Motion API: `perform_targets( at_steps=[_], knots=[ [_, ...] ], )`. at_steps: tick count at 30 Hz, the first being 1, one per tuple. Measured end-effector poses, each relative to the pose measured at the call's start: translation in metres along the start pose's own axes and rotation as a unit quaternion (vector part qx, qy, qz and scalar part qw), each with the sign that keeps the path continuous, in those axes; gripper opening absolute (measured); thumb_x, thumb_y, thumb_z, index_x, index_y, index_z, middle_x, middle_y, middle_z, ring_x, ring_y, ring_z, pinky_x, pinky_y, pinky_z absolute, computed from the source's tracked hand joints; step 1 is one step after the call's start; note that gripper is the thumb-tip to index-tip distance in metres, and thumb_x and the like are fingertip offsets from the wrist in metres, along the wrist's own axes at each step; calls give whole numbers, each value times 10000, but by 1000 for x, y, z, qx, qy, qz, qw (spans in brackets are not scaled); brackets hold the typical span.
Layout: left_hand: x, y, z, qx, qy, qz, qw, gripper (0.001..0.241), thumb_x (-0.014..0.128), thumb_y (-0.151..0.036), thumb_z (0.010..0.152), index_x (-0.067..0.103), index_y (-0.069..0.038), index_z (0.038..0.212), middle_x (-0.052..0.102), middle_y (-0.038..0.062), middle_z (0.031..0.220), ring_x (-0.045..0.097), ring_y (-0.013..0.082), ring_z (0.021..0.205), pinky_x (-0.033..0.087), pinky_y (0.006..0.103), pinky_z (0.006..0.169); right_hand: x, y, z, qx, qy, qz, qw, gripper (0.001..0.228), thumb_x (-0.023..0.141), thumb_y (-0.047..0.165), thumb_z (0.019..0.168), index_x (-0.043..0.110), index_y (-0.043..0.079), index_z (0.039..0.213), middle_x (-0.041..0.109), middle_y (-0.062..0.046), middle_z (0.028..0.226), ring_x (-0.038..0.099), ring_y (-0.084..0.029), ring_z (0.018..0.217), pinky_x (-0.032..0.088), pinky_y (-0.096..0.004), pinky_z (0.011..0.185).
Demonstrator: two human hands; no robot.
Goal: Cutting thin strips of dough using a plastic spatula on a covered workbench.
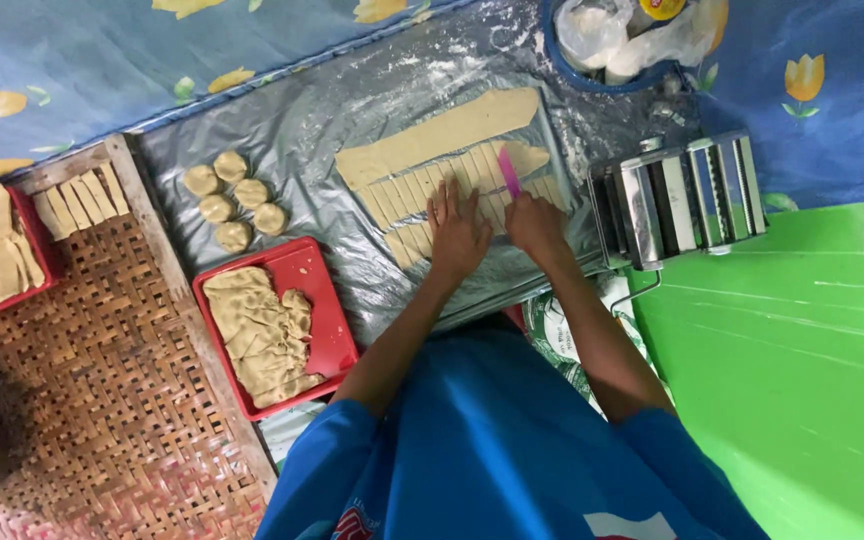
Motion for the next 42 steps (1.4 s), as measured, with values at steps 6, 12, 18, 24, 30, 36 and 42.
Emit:
perform_targets(
  at_steps=[6, 12, 18, 24, 30, 36, 42],
  knots=[
    [-4, -7, -4, 37, -41, 22, 998, 570, 537, -352, 962, 488, -124, 1481, 328, 234, 1589, 220, 411, 1539, 189, 611, 1200, -15, 19, -2, -57, -67, -33, 996, 446, 377, 295, 1107, 658, -51, 1104, 684, -266, 753, 716, -455, 676, 558, -541, 559],
    [19, -9, 25, 25, -22, 59, 998, 600, 574, -354, 952, 463, -184, 1516, 323, 221, 1592, 198, 424, 1540, 179, 608, 1213, -4, -27, 14, 11, -43, -37, 998, 511, 354, 450, 1077, 641, 27, 1074, 695, -279, 815, 727, -513, 790, 563, -609, 642],
    [34, -22, 44, -11, 15, 74, 997, 716, 672, -367, 893, 421, -236, 1551, 289, 216, 1623, 153, 428, 1561, 152, 618, 1229, -23, -12, 17, -23, -35, 11, 999, 464, 347, 380, 1091, 635, 25, 1012, 705, -304, 790, 727, -510, 770, 571, -589, 626],
    [46, -24, 50, -25, 14, 79, 996, 706, 632, -388, 913, 402, -243, 1565, 233, 234, 1646, 123, 434, 1567, 145, 615, 1235, -10, -16, 25, -19, 27, -12, 999, 448, 358, 379, 1051, 607, 10, 1105, 727, -306, 867, 735, -522, 847, 567, -649, 727],
    [45, -31, 60, -35, 16, 113, 993, 733, 597, -407, 924, 326, -327, 1601, 206, 231, 1666, 100, 433, 1577, 147, 621, 1238, 7, -18, 33, -33, 27, -19, 999, 431, 422, 347, 1003, 586, -20, 1156, 736, -271, 854, 744, -499, 836, 573, -639, 736],
    [33, -42, 65, -43, 8, 123, 991, 694, 578, -387, 945, 331, -366, 1593, 165, 247, 1677, 99, 463, 1571, 142, 646, 1226, -57, 22, -3, -41, 9, 136, 990, 434, 419, 225, 1040, 649, -142, 1067, 702, -389, 956, 703, -467, 934, 542, -567, 745],
    [41, -32, 69, -51, 28, 130, 990, 689, 609, -420, 935, 368, -371, 1578, 122, 259, 1683, 49, 463, 1572, 124, 651, 1228, -1, -20, -9, 3, 101, -20, 995, 420, 376, 345, 1017, 621, 6, 1057, 745, -252, 851, 748, -490, 833, 564, -623, 724]
  ],
)
Point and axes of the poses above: each hand's wrist, its own z-axis towards the middle knuckle, its own x-axis out of the palm, y = z × x, the point moved 10 cm from there along z, towards the middle knuckle
